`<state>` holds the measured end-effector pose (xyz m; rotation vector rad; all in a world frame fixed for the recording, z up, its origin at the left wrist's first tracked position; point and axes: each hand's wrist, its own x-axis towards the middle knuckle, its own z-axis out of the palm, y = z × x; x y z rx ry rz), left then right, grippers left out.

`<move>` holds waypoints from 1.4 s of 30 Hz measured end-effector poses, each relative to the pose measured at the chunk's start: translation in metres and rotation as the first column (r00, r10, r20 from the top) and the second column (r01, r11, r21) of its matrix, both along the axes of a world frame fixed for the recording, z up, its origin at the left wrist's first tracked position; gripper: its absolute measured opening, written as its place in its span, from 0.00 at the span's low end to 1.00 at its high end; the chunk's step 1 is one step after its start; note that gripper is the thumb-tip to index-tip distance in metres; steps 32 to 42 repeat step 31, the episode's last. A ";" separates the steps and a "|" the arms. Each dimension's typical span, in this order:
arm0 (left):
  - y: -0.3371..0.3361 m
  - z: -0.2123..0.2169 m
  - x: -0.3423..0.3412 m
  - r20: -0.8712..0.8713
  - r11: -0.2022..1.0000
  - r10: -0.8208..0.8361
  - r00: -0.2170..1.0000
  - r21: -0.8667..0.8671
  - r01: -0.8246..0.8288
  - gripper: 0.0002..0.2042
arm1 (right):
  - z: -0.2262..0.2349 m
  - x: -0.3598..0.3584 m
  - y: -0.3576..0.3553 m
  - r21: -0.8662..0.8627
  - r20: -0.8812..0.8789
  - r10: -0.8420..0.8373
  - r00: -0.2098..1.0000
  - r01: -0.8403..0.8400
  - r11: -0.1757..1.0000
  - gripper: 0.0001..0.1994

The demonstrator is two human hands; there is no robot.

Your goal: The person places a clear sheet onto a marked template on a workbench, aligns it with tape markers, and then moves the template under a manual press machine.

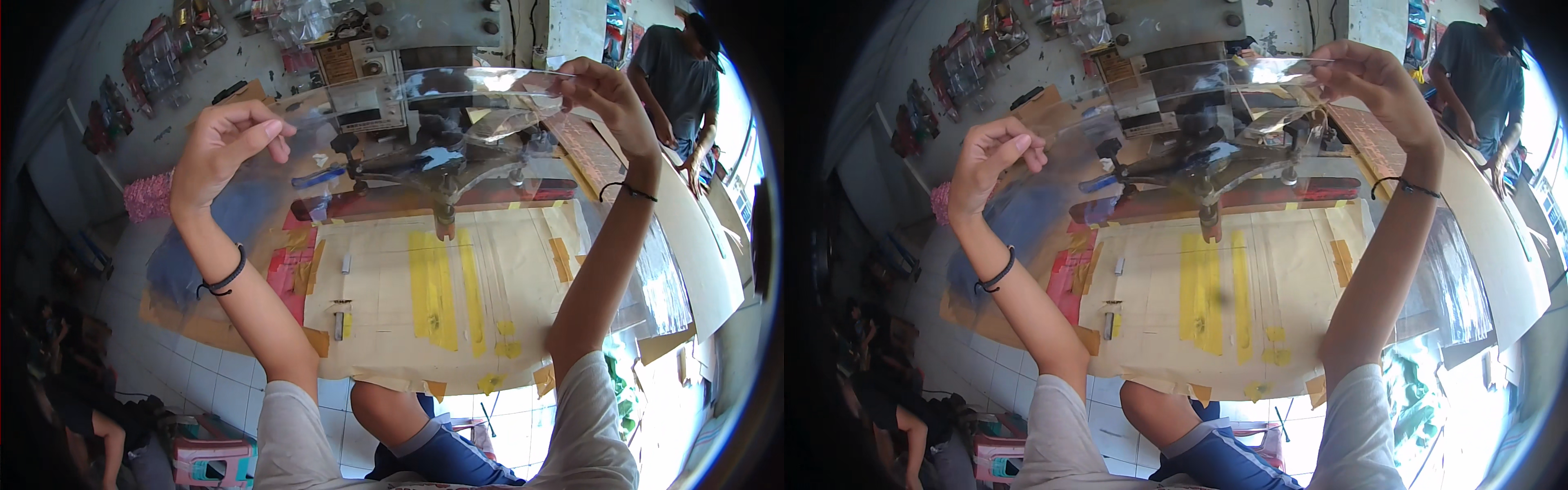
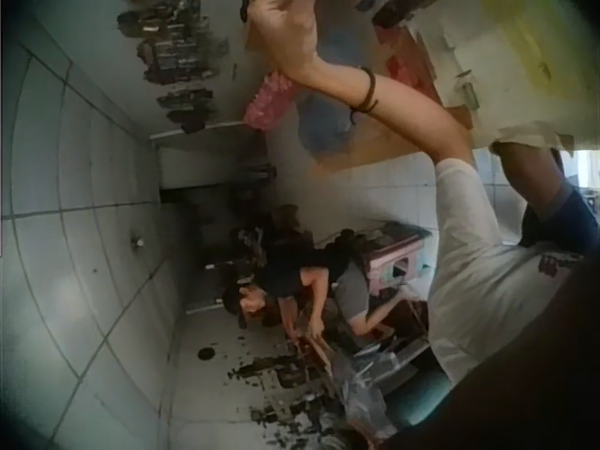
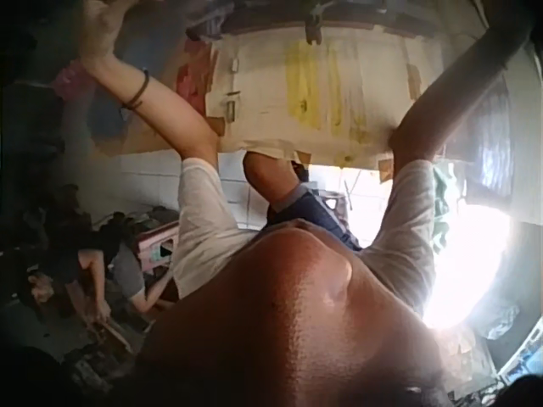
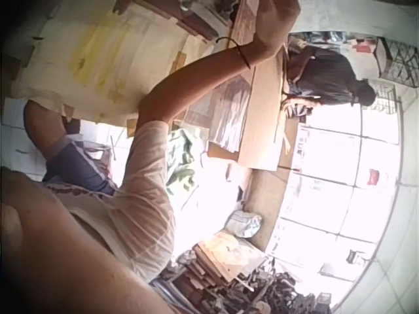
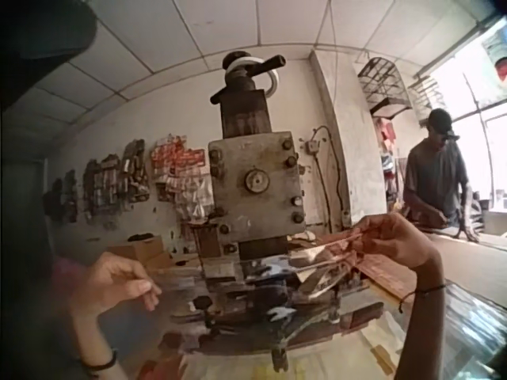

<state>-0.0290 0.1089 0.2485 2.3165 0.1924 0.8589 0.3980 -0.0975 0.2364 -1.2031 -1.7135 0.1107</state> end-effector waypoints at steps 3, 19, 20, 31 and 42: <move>-0.005 0.002 0.001 0.042 1.000 0.000 0.999 0.028 -0.001 0.10 | 0.000 0.000 0.002 0.039 -0.014 -0.013 1.000 0.014 0.999 0.12; -0.018 0.000 -0.007 0.142 0.992 -0.122 0.982 0.023 0.120 0.10 | -0.001 -0.001 0.001 0.053 -0.053 -0.028 0.998 0.031 0.998 0.14; -0.016 0.000 -0.007 0.140 0.992 -0.122 0.983 0.019 0.121 0.10 | -0.001 -0.001 0.002 0.050 -0.056 -0.029 0.998 0.032 0.998 0.14; -0.016 0.001 0.014 0.031 0.999 0.021 0.999 0.041 -0.022 0.07 | 0.000 0.005 -0.005 0.023 -0.072 -0.032 0.997 0.034 0.999 0.15; -0.016 0.001 0.014 0.031 0.999 0.021 0.999 0.041 -0.022 0.07 | 0.000 0.005 -0.005 0.023 -0.072 -0.032 0.997 0.034 0.999 0.15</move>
